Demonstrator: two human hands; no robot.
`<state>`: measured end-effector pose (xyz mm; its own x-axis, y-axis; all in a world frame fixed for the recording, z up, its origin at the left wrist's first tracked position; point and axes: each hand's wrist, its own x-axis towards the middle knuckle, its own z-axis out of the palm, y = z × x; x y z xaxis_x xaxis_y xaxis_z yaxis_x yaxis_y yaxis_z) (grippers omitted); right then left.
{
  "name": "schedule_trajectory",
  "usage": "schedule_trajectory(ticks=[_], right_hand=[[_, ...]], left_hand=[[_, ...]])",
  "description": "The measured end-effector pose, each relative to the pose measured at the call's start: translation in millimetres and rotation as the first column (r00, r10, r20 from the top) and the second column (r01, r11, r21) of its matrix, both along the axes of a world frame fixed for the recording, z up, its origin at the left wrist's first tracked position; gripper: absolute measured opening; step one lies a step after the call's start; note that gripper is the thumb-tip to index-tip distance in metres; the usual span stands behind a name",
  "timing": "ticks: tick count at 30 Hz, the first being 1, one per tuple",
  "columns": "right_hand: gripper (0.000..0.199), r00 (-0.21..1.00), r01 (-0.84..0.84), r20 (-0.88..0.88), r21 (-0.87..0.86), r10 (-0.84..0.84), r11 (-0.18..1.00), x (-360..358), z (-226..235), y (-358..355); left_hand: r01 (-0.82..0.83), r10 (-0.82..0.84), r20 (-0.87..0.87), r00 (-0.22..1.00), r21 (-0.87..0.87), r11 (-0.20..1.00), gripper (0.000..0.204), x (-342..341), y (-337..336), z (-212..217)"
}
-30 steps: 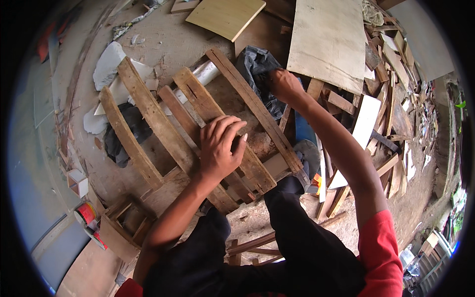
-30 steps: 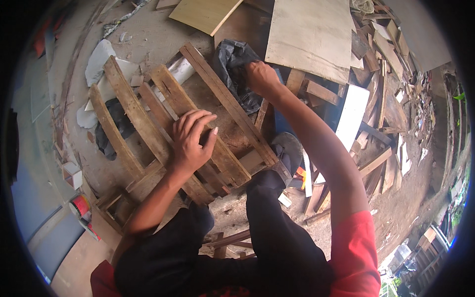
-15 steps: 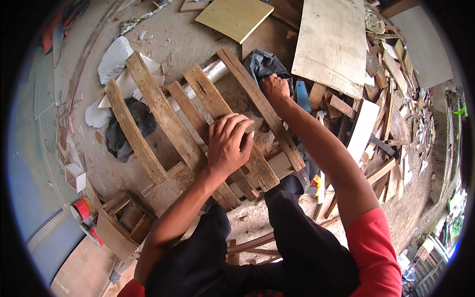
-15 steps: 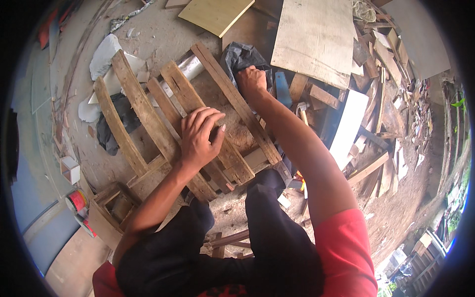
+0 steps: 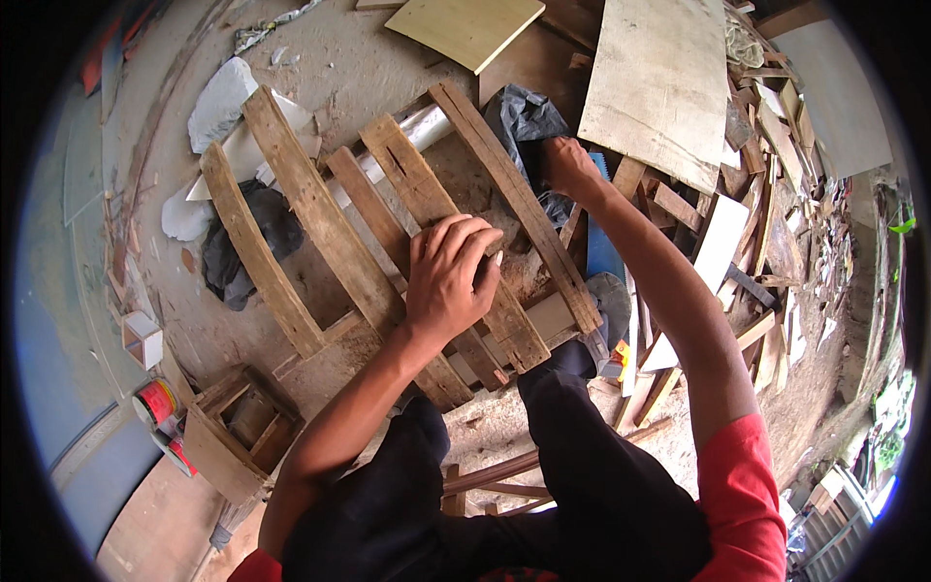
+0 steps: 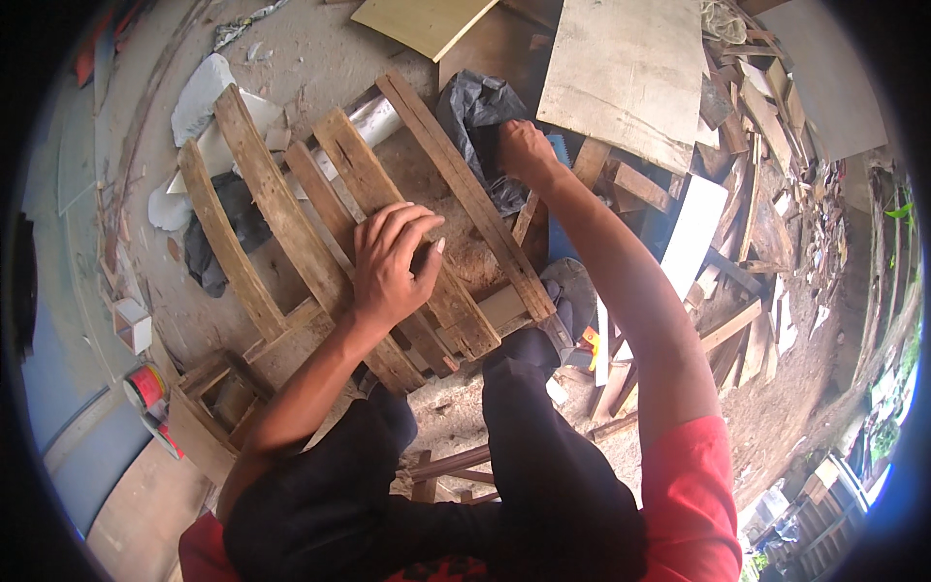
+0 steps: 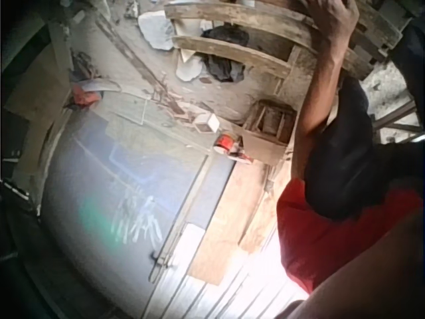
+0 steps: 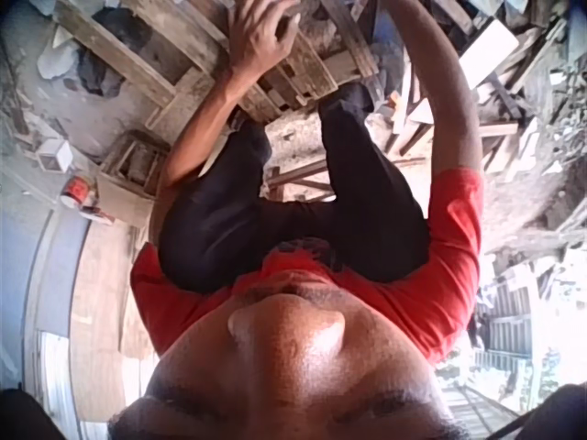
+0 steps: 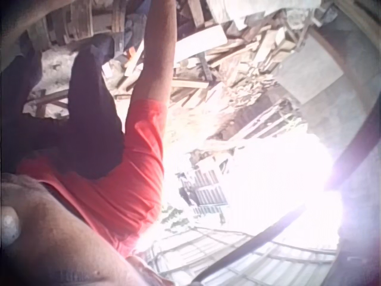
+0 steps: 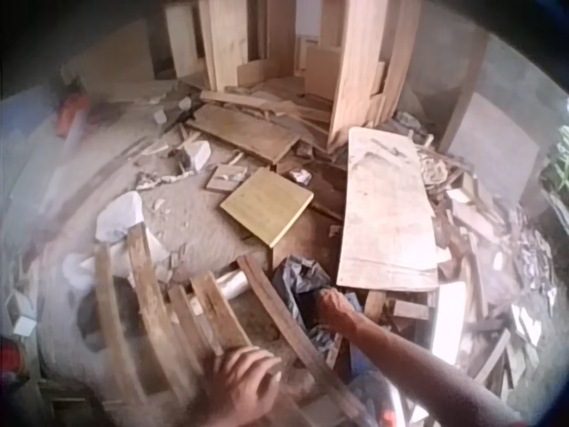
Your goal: The person sits on the floor and uses a hand saw to cut a wooden plank. They then place the plank onto a wooden pallet frame and use a hammer to nail it into place.
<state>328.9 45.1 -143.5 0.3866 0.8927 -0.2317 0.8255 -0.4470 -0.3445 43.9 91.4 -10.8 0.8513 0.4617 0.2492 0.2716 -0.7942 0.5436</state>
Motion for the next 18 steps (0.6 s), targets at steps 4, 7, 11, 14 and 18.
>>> schedule_trajectory(ticks=[4, 7, 11, 14, 18], right_hand=[[0.013, 0.998, 0.052, 0.048, -0.016, -0.051, 0.999, -8.1, 2.9, 1.0], [0.012, 0.994, 0.101, 0.051, 0.002, -0.101, 0.995, -10.4, 5.6, 1.1], [0.010, 0.991, 0.134, 0.034, -0.045, -0.132, 0.990, -14.0, 17.5, 6.6], [0.010, 0.988, 0.139, 0.072, -0.050, -0.135, 0.989, -15.2, 16.8, 6.6], [0.011, 0.991, 0.099, 0.098, -0.054, -0.093, 0.994, -18.4, 11.2, 8.4]], left_hand=[[-0.001, 0.001, 0.003, 1.000, -0.001, 1.000, 0.026, 0.9, -0.6, 2.1], [0.006, -0.006, 0.007, 1.000, -0.009, 1.000, 0.026, 1.4, -0.7, 1.2], [0.001, -0.001, 0.006, 1.000, -0.016, 1.000, 0.026, 0.2, 0.0, 2.0], [0.001, 0.000, 0.008, 1.000, -0.021, 1.000, 0.025, 0.3, -0.1, 2.2], [0.008, -0.008, 0.032, 0.999, -0.002, 1.000, 0.025, 0.8, 0.6, 1.0]])
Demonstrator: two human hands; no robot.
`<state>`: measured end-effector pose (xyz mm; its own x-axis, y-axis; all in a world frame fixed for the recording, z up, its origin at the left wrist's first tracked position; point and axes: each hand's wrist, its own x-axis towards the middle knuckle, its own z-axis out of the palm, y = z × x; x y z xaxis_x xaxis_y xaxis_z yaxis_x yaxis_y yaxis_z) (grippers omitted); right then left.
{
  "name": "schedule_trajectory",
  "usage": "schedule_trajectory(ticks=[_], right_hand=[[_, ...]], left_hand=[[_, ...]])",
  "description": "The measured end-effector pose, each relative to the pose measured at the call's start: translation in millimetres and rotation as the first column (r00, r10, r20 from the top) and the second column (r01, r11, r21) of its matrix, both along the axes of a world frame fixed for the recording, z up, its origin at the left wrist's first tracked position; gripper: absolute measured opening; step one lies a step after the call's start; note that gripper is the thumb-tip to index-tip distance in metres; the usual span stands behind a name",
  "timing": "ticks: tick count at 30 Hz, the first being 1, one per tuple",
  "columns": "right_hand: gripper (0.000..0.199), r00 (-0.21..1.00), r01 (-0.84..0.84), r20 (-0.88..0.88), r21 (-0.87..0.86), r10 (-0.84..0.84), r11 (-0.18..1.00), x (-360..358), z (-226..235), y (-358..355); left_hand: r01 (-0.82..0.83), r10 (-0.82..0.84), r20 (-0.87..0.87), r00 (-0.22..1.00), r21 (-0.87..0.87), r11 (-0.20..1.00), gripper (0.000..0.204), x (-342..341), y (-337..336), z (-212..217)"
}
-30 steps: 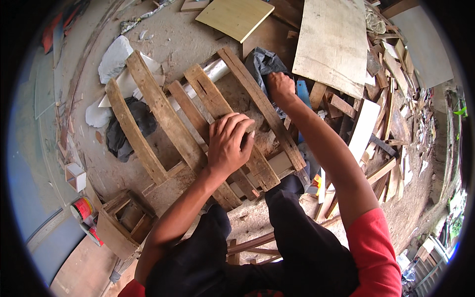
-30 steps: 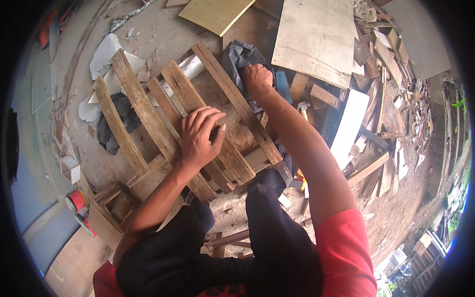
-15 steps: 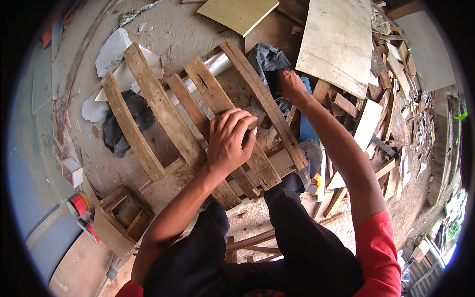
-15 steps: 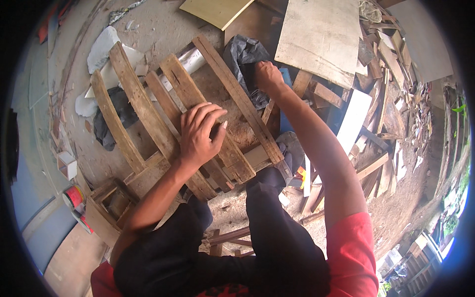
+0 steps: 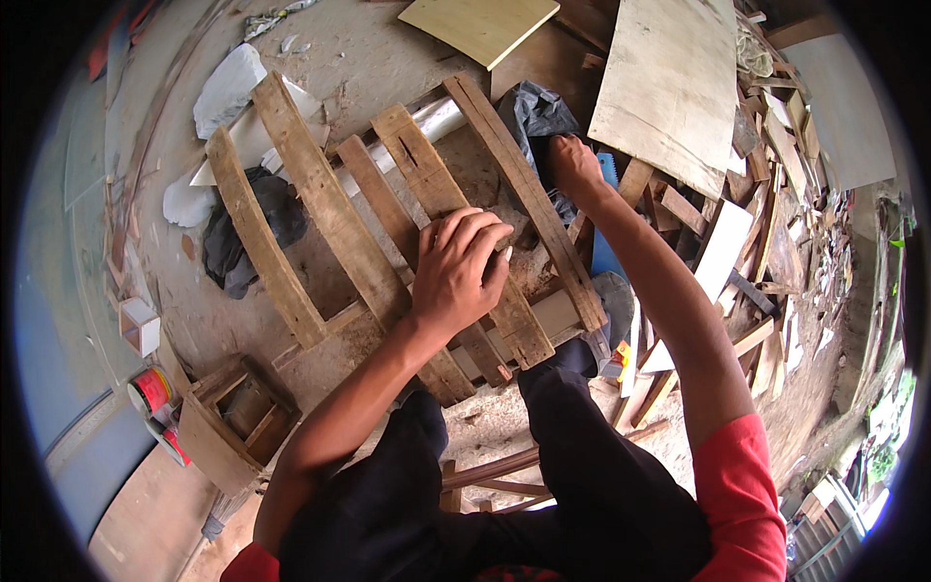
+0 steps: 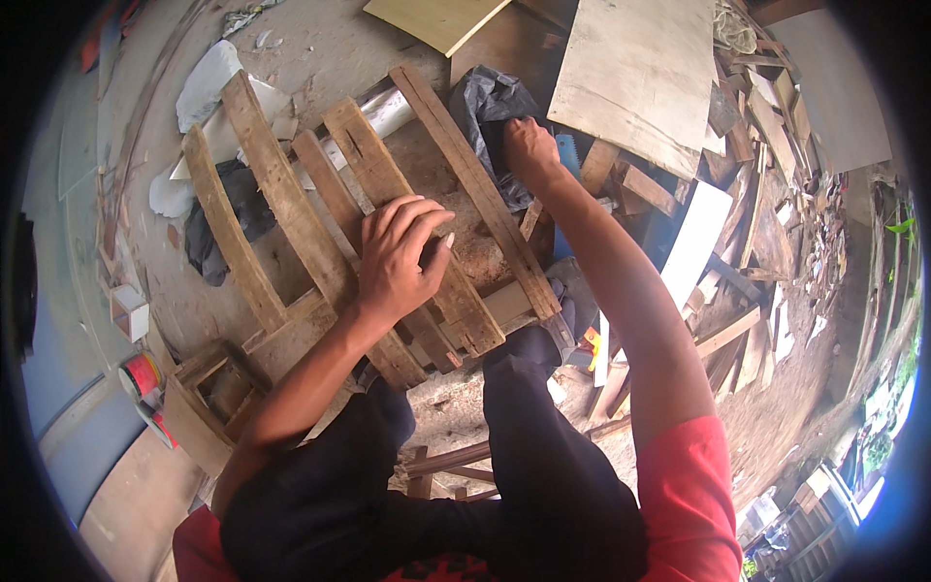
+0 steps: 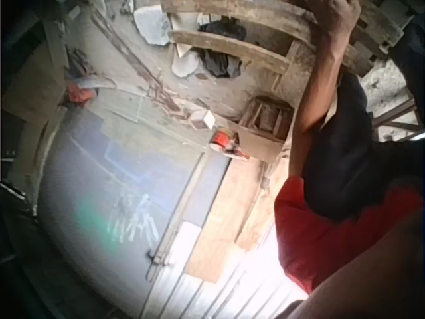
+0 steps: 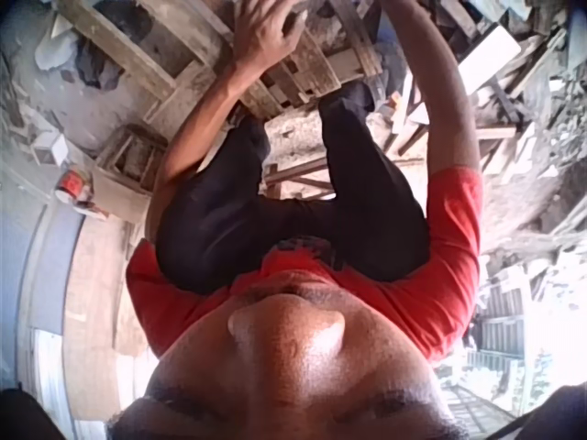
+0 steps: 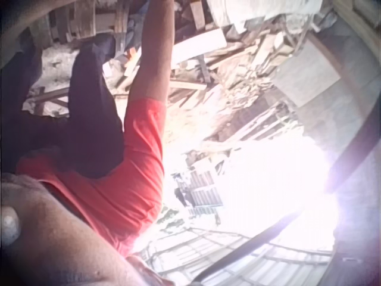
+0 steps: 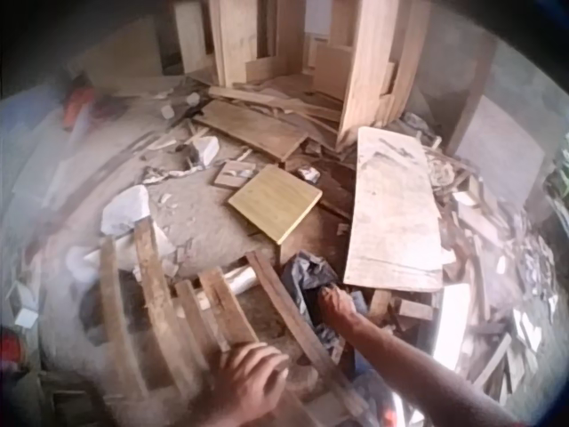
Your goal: The person sits on the floor and uses a hand saw to cut a wooden plank. They then place the plank onto a wooden pallet frame and use a hammer to nail it into place.
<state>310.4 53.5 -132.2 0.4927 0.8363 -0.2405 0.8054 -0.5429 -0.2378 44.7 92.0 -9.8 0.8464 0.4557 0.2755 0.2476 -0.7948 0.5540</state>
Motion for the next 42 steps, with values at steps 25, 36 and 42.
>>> schedule_trajectory(ticks=[25, 36, 42], right_hand=[[0.018, -0.041, 0.683, -0.960, 0.177, 0.279, 0.709, -9.2, 83.0, -52.3], [0.009, 0.061, 0.644, -0.950, 0.272, 0.307, 0.714, -2.5, 88.0, -66.1], [0.015, 0.115, 0.696, -0.974, 0.221, 0.197, 0.683, 15.3, 94.1, -74.0]], left_hand=[[-0.011, 0.010, -0.006, 1.000, -0.055, 0.998, 0.027, 1.0, -0.1, 4.1], [-0.003, 0.003, -0.025, 1.000, 0.000, 1.000, 0.029, 1.1, 0.4, 2.3], [-0.012, 0.012, -0.031, 0.999, -0.010, 1.000, 0.028, 1.3, -0.3, 1.4]])
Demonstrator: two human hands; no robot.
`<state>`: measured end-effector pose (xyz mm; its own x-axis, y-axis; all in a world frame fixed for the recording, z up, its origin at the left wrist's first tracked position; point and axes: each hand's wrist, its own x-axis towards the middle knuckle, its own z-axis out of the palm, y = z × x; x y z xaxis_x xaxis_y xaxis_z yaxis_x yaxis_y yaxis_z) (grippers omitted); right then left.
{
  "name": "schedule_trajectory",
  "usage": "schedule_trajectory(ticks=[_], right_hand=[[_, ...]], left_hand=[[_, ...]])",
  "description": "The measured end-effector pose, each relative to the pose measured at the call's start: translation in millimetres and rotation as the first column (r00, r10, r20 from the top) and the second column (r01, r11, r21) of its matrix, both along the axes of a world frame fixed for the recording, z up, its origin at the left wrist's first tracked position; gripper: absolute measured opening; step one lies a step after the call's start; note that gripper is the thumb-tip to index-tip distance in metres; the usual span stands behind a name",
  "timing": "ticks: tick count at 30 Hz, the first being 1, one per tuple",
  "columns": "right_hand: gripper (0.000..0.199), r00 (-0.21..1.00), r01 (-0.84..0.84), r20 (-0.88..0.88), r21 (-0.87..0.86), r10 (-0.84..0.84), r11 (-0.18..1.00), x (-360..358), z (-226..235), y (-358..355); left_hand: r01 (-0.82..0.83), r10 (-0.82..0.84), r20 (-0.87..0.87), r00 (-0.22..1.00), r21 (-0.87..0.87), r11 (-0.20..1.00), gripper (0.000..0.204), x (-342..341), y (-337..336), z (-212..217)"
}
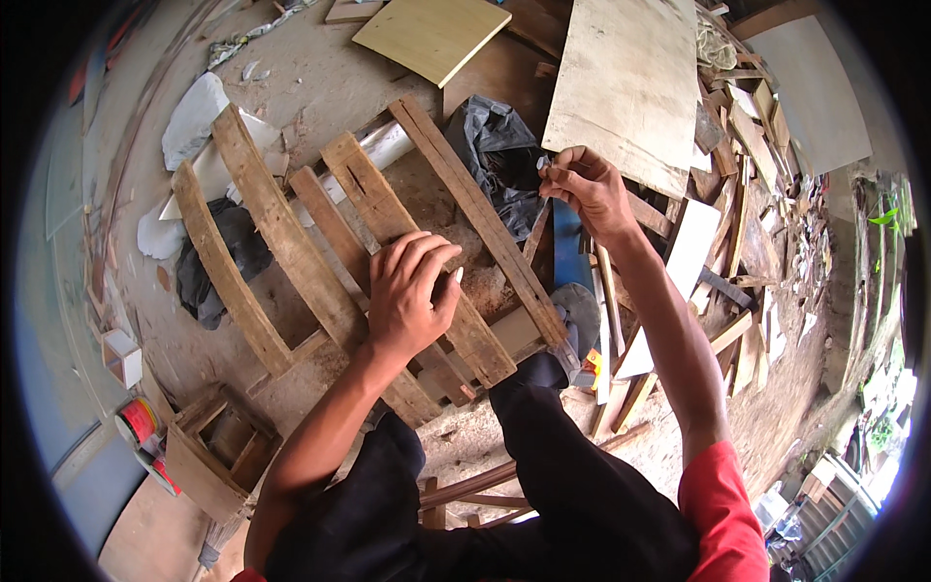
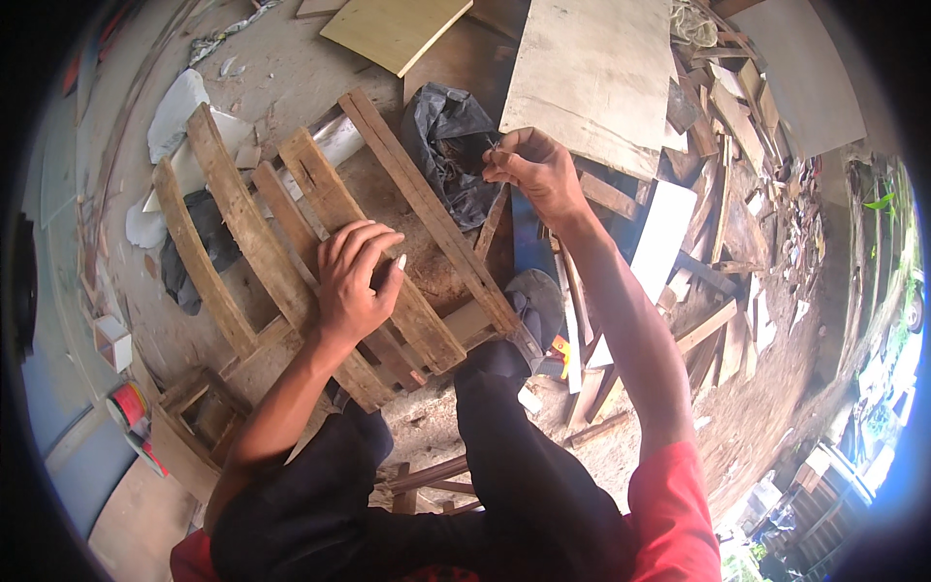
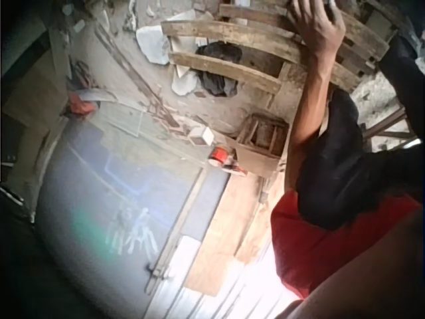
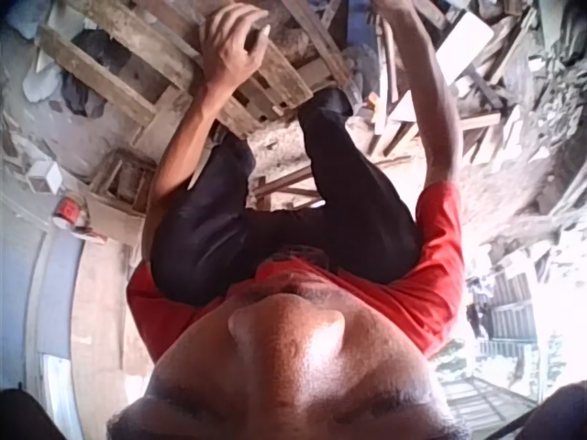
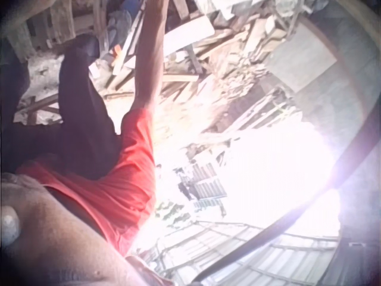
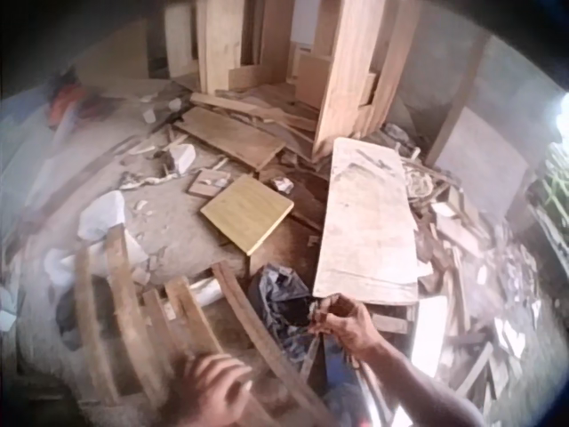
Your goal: The person sits on the floor and uses a hand saw to cut a wooden plank. They then place the plank onto a wooden pallet frame and use a hammer to nail it into place.
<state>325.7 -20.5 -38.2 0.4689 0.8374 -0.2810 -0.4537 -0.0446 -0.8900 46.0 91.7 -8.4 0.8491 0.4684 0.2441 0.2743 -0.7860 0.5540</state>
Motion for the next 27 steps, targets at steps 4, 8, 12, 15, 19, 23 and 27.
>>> schedule_trajectory(ticks=[4, 8, 12, 15, 19, 23, 27], right_hand=[[0.036, 0.997, 0.048, 0.060, -0.075, -0.044, 0.996, 5.5, -2.0, -2.0], [0.034, 0.991, -0.036, 0.126, -0.143, 0.054, 0.989, 5.9, 10.0, 3.6], [0.036, 0.966, -0.081, 0.226, -0.211, 0.130, 0.974, 8.0, 15.4, 9.0], [0.037, 0.960, -0.072, 0.241, -0.269, 0.139, 0.960, 9.1, 13.4, 11.1], [0.030, 0.891, -0.017, 0.416, -0.372, 0.183, 0.928, 5.4, 21.4, 11.0], [0.026, 0.844, 0.048, 0.501, -0.427, 0.193, 0.903, 4.0, 16.0, 8.7], [0.030, 0.805, 0.059, 0.561, -0.400, 0.193, 0.915, 2.1, 11.6, 17.2]], left_hand=[[0.008, -0.008, -0.004, 1.000, 0.003, 1.000, 0.028, 0.7, -0.2, -0.4], [0.010, -0.010, -0.008, 1.000, 0.014, 1.000, 0.027, 0.2, 0.7, -0.1], [0.015, -0.015, -0.009, 1.000, 0.004, 1.000, 0.027, 0.4, 0.5, -0.6], [0.012, -0.012, 0.000, 1.000, 0.009, 1.000, 0.027, 0.9, 0.1, -0.7], [0.011, -0.011, -0.013, 1.000, 0.009, 1.000, 0.028, 0.8, 0.2, 0.9], [0.018, -0.018, -0.008, 1.000, 0.005, 1.000, 0.028, 0.4, 0.4, 0.8], [0.024, -0.024, -0.005, 1.000, 0.014, 1.000, 0.027, 0.9, 0.3, 0.7]])
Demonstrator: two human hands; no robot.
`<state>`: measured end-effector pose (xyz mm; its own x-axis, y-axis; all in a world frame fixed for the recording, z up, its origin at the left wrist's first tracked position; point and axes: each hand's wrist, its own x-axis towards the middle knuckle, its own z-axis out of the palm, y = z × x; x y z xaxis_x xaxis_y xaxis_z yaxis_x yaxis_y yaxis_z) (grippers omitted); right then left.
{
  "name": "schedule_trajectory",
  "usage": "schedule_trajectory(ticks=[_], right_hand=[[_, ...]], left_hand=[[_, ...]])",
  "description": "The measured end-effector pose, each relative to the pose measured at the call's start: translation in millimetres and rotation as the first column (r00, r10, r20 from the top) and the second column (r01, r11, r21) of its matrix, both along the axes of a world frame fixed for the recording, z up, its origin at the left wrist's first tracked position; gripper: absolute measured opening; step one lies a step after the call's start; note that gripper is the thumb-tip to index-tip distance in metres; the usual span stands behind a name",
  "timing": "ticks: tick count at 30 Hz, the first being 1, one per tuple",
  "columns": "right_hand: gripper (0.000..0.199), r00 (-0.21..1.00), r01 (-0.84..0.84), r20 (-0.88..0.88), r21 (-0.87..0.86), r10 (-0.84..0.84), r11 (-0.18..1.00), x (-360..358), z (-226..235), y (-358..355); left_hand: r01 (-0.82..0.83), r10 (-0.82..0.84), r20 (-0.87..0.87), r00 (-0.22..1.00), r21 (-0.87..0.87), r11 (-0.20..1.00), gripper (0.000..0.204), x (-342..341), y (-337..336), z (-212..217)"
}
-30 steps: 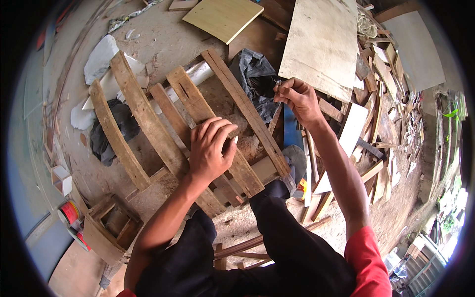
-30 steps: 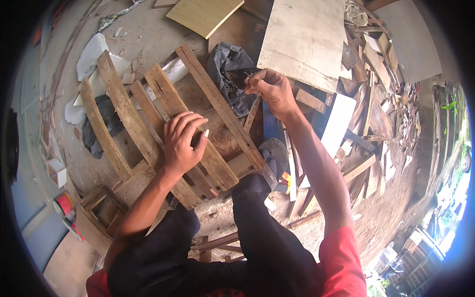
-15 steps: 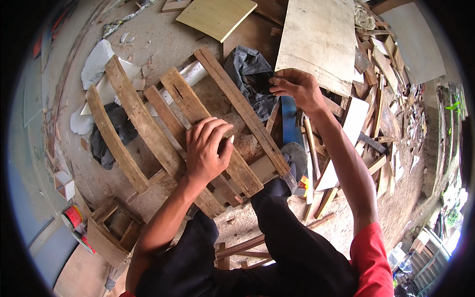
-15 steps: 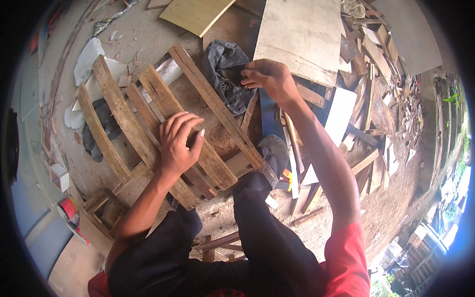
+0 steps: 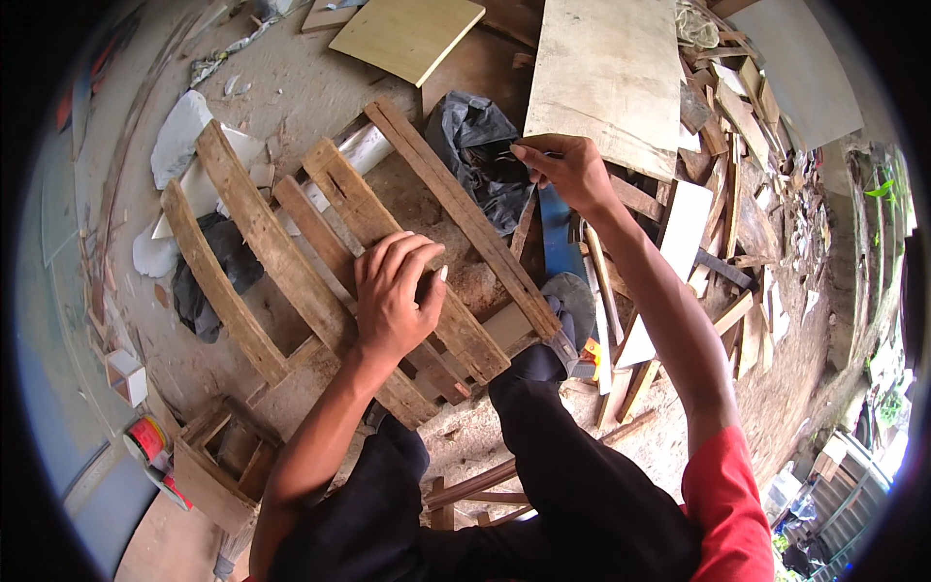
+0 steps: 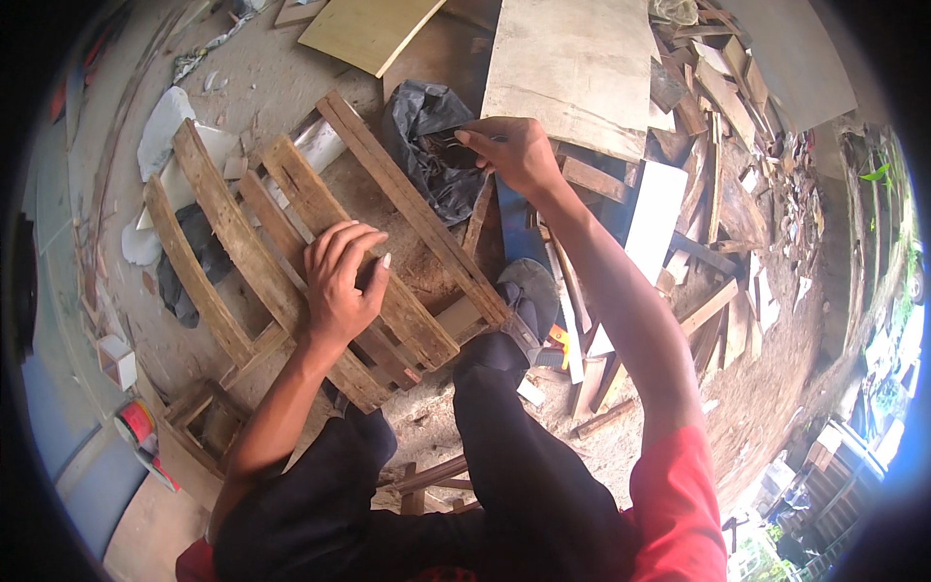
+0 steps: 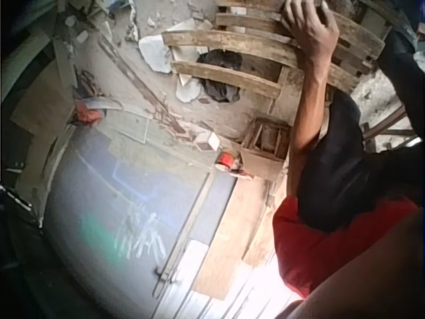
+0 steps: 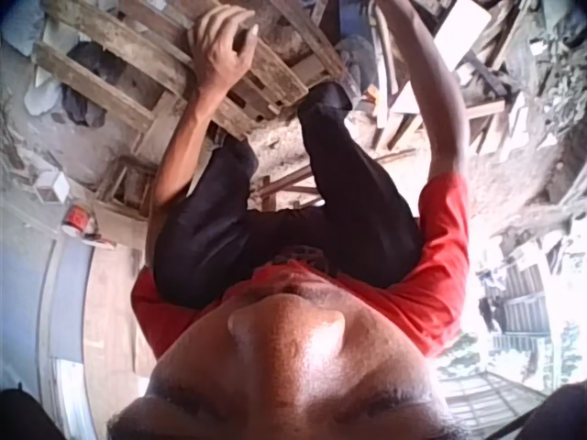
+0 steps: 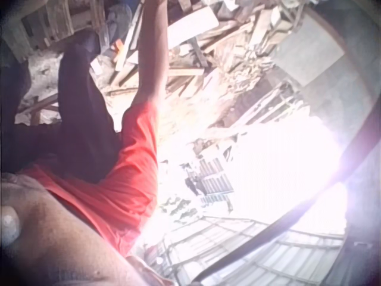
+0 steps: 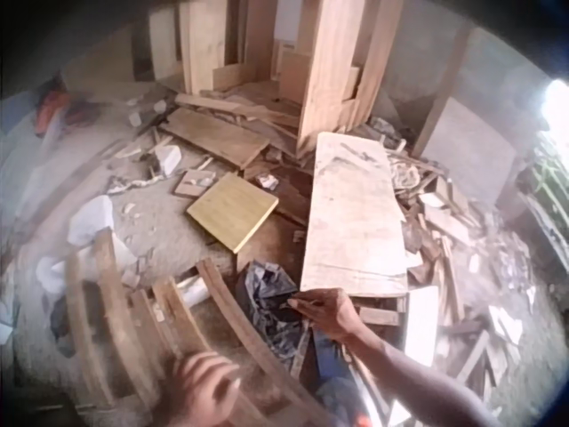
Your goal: The person sits on the floor and uses a hand saw to cut a wooden plank. They then place the plank onto a wooden pallet frame and use a hammer to nail it into place.
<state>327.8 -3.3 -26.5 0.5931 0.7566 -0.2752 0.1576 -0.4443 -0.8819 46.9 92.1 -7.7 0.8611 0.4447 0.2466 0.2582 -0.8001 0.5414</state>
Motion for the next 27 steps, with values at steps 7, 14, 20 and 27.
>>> schedule_trajectory(ticks=[7, 14, 20, 27], right_hand=[[0.036, 0.992, -0.032, 0.120, -0.081, 0.041, 0.996, -15.6, 19.3, -0.6], [0.044, 0.971, -0.065, -0.232, -0.040, 0.054, 0.997, -61.6, 73.7, -24.0], [0.040, 0.941, -0.152, -0.313, -0.059, 0.126, 0.987, -90.8, 103.0, -30.1], [0.046, 0.930, -0.217, -0.330, -0.133, 0.164, 0.967, -121.6, 116.5, -29.3]], left_hand=[[0.005, -0.004, 0.020, 1.000, -0.037, 0.999, 0.026, -1.4, 0.9, -0.5], [-0.092, 0.190, 0.083, 0.978, -0.648, 0.756, 0.022, 1.4, 1.2, 28.8], [0.019, 0.195, 0.164, 0.967, -0.810, 0.587, 0.024, 10.3, -5.6, 68.5], [-0.039, 0.089, 0.011, 0.996, -0.840, 0.541, 0.024, -16.6, -8.7, 75.0]])
